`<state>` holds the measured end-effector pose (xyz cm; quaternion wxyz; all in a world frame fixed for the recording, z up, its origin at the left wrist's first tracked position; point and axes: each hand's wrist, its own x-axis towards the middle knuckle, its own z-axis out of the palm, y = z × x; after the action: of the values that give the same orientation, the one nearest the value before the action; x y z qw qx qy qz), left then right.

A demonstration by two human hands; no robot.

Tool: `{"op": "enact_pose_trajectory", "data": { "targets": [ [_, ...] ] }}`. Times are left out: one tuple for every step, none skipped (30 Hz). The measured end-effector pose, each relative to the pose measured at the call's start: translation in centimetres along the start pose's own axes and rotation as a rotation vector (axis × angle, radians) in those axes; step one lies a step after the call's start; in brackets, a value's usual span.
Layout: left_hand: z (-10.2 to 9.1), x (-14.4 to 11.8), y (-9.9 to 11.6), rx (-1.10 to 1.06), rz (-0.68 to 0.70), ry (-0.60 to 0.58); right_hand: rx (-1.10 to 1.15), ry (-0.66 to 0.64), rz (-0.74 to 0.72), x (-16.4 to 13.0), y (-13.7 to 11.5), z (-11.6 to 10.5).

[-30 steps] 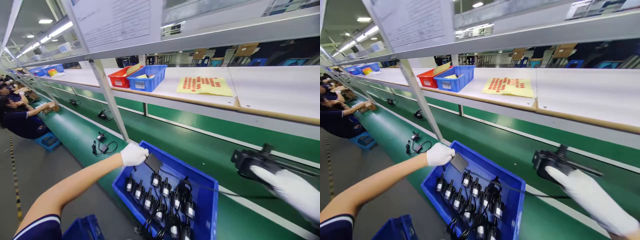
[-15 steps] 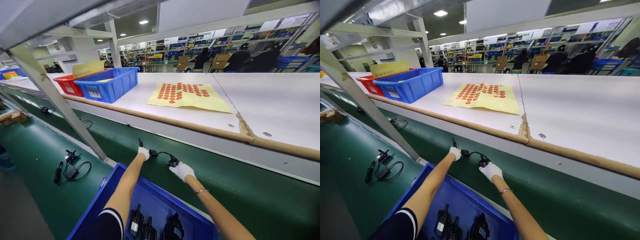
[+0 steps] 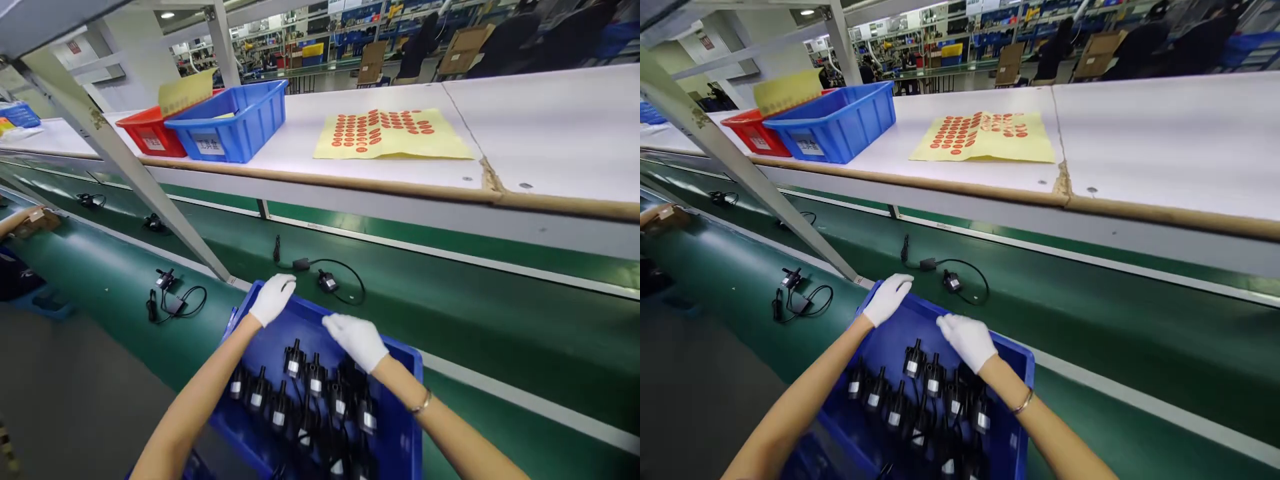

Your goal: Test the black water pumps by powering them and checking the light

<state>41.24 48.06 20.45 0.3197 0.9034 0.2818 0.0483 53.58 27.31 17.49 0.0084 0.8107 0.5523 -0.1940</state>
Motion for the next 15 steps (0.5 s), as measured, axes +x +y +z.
{"op": "enact_pose_trajectory", "data": {
  "targets": [
    [0.3,-2.9,0.0,-0.065,-0.012,0.011,-0.002,-0.036,-0.020,-1.0,-1.9,1.4],
    [0.8,-5.7,-0.1,-0.126,-0.031,0.010,-0.003,-0.073,-0.035,-1.7,-3.7,2.8],
    [1.4,-8.4,-0.3,-0.185,-0.054,0.002,-0.004,-0.108,-0.044,-2.1,-5.4,4.1],
    [2.1,-11.0,-0.6,-0.240,-0.080,-0.010,-0.008,-0.135,-0.046,-2.2,-6.7,5.3],
    [2.7,-13.4,-0.9,-0.292,-0.107,-0.024,-0.014,-0.152,-0.041,-2.2,-7.7,6.2],
    [3.2,-15.5,-1.3,-0.340,-0.136,-0.035,-0.023,-0.156,-0.030,-2.1,-8.2,6.7],
    [3.6,-17.5,-1.7,-0.386,-0.165,-0.041,-0.034,-0.146,-0.006,-2.0,-8.3,7.0],
    [3.9,-19.3,-2.3,-0.429,-0.196,-0.042,-0.047,-0.126,0.031,-2.0,-7.9,7.0],
    [4.2,-20.9,-2.8,-0.471,-0.228,-0.038,-0.062,-0.101,0.080,-2.1,-7.1,6.8],
    [4.3,-22.4,-3.3,-0.513,-0.260,-0.032,-0.075,-0.078,0.138,-2.4,-6.0,6.4],
    [4.4,-23.7,-3.8,-0.553,-0.291,-0.023,-0.085,-0.062,0.202,-2.7,-4.7,6.0],
    [4.5,-24.8,-4.1,-0.593,-0.317,-0.015,-0.088,-0.062,0.260,-3.1,-3.4,5.7],
    [4.7,-25.8,-4.4,-0.630,-0.338,-0.009,-0.080,-0.074,0.309,-3.5,-2.1,5.4],
    [4.8,-26.5,-4.6,-0.666,-0.353,-0.005,-0.065,-0.093,0.346,-3.8,-1.0,5.2],
    [5.0,-27.1,-4.6,-0.699,-0.362,-0.003,-0.045,-0.113,0.371,-4.0,-0.1,5.1]
  ]
}}
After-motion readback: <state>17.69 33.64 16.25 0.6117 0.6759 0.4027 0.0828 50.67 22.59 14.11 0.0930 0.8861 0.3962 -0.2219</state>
